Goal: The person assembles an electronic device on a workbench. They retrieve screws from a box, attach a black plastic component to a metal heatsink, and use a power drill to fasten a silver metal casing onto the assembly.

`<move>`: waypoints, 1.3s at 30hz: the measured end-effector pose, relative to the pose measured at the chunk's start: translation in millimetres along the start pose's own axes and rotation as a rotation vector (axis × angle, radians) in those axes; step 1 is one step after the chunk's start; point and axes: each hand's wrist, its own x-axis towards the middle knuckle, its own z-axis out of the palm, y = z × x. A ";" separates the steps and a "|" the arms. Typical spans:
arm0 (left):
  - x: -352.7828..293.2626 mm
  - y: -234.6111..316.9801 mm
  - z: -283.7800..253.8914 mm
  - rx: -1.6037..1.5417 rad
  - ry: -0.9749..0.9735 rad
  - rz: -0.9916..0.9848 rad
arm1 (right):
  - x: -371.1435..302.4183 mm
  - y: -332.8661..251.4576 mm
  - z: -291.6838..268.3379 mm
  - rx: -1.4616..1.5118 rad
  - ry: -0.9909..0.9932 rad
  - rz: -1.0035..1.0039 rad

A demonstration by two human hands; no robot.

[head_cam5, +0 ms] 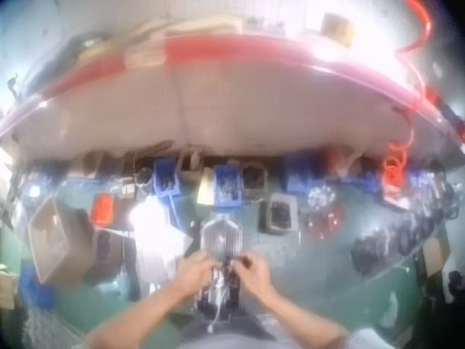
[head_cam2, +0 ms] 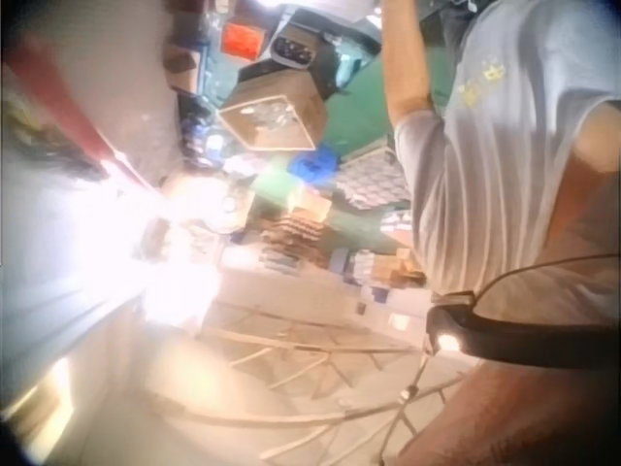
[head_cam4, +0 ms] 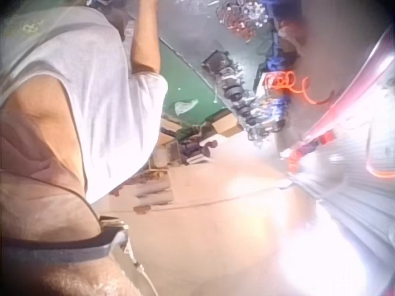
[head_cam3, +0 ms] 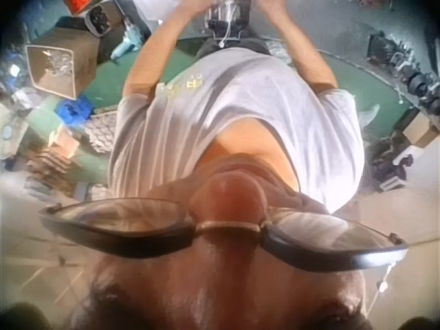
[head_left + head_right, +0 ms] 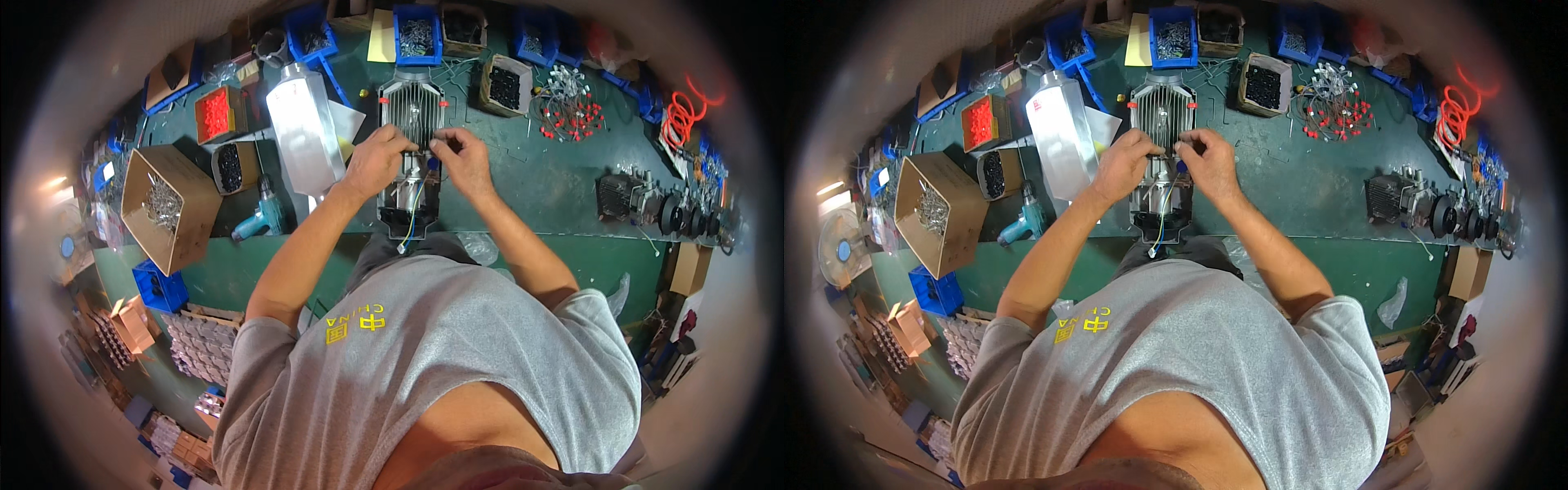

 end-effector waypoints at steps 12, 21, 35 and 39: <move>-4.3 -4.4 0.9 -0.056 -0.034 -0.066 | -18.3 -3.7 18.9 0.083 0.047 0.312; -27.8 -10.3 5.6 -0.226 0.197 -0.022 | -19.0 -6.8 24.1 0.069 0.058 0.403; -214.6 -37.2 17.7 -0.187 0.128 -0.616 | -18.7 -17.0 27.0 0.068 0.051 0.488; -241.6 -53.6 13.5 -0.069 0.179 -0.663 | -17.9 -18.2 28.6 -0.005 0.051 0.501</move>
